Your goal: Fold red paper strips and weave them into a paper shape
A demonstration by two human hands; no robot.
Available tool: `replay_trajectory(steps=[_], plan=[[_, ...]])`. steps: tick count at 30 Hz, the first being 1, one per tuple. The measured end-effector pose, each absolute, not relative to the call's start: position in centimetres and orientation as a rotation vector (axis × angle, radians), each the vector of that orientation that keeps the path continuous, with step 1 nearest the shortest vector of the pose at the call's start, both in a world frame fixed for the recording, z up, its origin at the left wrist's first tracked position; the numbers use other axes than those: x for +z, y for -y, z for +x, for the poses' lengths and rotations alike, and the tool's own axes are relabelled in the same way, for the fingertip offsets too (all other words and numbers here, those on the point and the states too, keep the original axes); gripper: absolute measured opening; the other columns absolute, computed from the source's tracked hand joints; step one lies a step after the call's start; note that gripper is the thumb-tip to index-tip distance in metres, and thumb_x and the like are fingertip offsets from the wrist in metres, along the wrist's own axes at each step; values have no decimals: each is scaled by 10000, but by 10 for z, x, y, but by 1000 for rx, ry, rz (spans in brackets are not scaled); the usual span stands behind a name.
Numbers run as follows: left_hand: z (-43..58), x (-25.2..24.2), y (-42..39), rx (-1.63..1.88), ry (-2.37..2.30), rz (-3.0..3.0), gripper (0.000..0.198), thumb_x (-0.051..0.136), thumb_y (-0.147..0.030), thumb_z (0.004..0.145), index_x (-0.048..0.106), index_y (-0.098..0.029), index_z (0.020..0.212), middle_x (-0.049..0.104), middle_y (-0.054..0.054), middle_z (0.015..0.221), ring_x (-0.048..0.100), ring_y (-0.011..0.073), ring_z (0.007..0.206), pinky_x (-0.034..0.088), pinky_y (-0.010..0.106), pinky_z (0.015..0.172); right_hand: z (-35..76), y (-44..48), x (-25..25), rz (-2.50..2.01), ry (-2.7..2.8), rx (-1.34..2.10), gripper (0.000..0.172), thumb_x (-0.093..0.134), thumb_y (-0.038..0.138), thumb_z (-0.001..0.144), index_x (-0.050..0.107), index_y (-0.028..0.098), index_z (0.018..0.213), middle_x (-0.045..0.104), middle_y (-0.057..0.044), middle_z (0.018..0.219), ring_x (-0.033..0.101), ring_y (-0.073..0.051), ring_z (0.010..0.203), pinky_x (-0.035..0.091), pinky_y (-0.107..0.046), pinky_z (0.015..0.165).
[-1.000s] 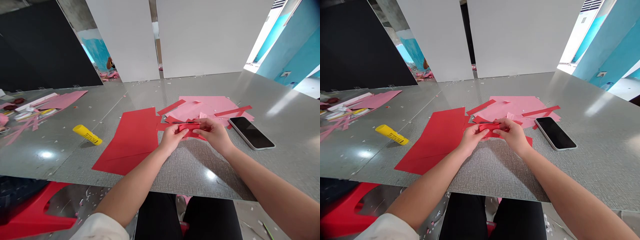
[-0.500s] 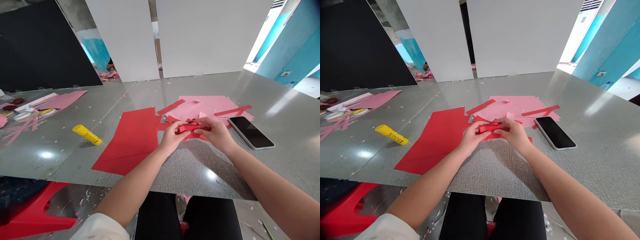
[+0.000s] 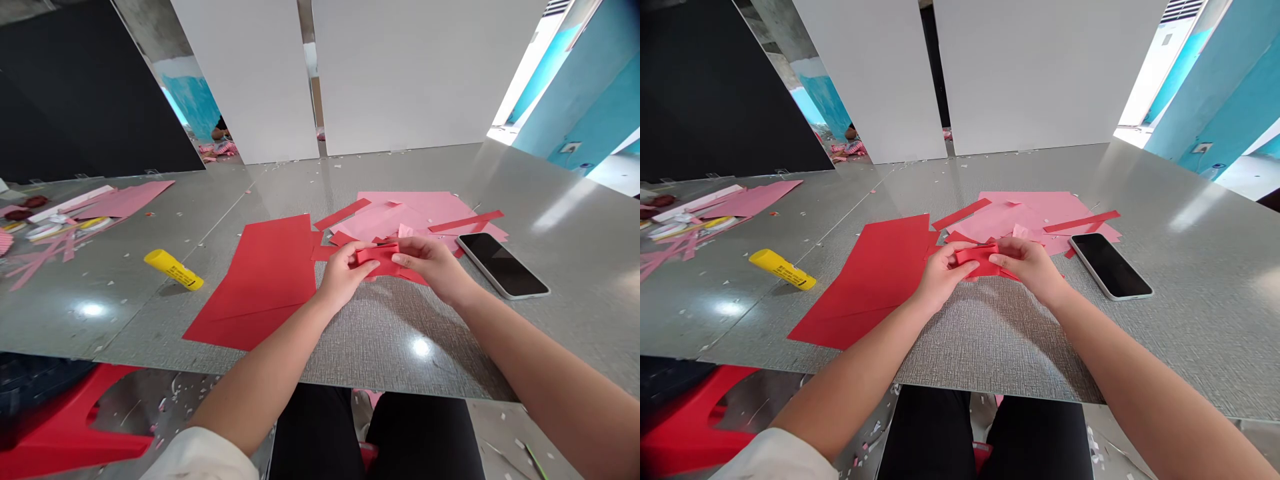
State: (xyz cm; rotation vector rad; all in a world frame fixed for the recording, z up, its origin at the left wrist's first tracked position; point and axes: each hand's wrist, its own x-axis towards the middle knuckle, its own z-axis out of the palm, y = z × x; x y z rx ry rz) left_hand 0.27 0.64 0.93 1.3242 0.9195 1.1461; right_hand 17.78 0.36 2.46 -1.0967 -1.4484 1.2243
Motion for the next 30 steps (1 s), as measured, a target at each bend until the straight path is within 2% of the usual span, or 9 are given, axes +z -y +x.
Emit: replay_trajectory(steps=[4,11,16,20,23,27,30], plan=[[3,10,-5,1145,-932,1335,331,660,-250,713,565,-196,1025,617,52,914,607,164,812,562,268,582,178,-4,22,-1160,1431,1144,251,697,413,651,659,178,731,649,-28,738,593,-152,742,476,-337,755],[4,9,-6,1148,-942,1343,325,663,-259,709,570,-191,1013,611,47,883,605,161,791,560,268,580,177,-3,20,-1262,1450,1027,242,686,426,658,665,187,689,608,-8,645,559,-133,662,465,-321,704],[3,12,-4,1175,-881,1428,475,668,-222,708,507,-235,1154,590,77,1085,602,171,887,540,282,684,177,-3,23,-1198,1370,1062,237,698,408,646,650,177,668,606,-6,658,564,-123,640,503,-311,654],[0,14,-3,1123,-894,1556,567,704,-200,671,474,-266,1185,575,75,1142,599,179,917,504,293,744,179,-5,24,-1168,1293,1109,253,717,401,623,647,165,681,615,-17,677,575,-125,621,538,-313,606],[-2,15,-4,1094,-909,1617,605,720,-193,651,459,-282,1190,588,66,1121,594,192,940,493,303,749,181,-6,25,-1170,1293,1114,251,713,400,631,648,164,688,609,-16,661,574,-121,597,543,-301,574],[-4,13,-6,1098,-923,1648,548,696,-179,676,470,-260,1168,628,61,1042,604,189,930,470,338,816,181,-5,27,-1179,1315,1112,252,709,404,636,649,167,693,601,-9,633,563,-115,572,537,-293,553],[-4,13,-6,1095,-930,1663,526,682,-183,692,465,-253,1166,644,56,984,614,185,891,469,341,803,180,-4,29,-1175,1323,1108,254,709,407,634,653,167,695,609,-9,644,564,-115,583,533,-292,566]])
